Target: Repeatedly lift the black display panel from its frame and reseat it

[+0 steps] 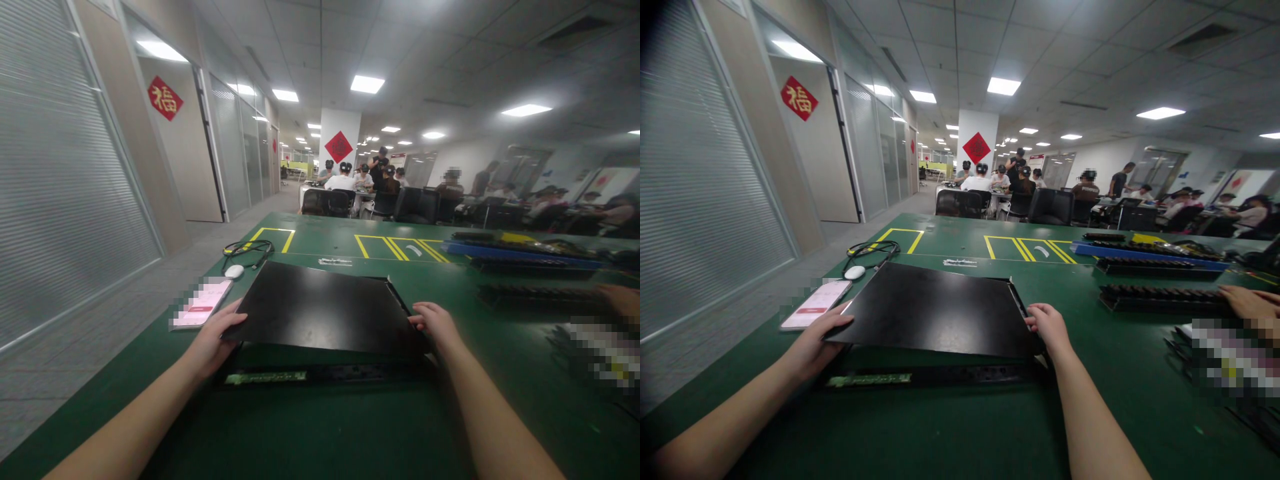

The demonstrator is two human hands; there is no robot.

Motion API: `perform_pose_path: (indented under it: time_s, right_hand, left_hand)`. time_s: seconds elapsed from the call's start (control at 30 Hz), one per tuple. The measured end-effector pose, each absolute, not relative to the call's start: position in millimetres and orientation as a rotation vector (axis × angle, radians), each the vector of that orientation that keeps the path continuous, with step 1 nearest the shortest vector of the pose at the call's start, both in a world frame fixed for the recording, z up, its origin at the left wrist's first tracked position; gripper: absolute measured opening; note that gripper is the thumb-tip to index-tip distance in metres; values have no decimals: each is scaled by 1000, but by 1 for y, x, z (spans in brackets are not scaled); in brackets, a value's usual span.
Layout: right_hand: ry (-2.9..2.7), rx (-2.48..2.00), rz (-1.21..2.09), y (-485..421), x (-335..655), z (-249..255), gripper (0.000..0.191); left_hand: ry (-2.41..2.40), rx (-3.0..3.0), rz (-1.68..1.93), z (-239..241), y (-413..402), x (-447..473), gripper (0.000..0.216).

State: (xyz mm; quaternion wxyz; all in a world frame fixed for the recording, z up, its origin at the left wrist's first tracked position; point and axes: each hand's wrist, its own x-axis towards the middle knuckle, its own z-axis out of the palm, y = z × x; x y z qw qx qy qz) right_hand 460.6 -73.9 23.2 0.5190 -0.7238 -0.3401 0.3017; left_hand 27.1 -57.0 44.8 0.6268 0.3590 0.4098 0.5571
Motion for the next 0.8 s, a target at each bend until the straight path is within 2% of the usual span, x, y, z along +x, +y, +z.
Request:
perform_pose_path:
  time_s: [0.43, 0.8]
  right_hand:
    - [-843, -1783, 655, -71, 468, 16, 18]
    - [-955, -1864, 607, -58, 492, -10, 23]
  left_hand:
    - [991, 833, 1223, 53, -61, 33, 40]
    - [968, 849, 1185, 45, -57, 29, 43]
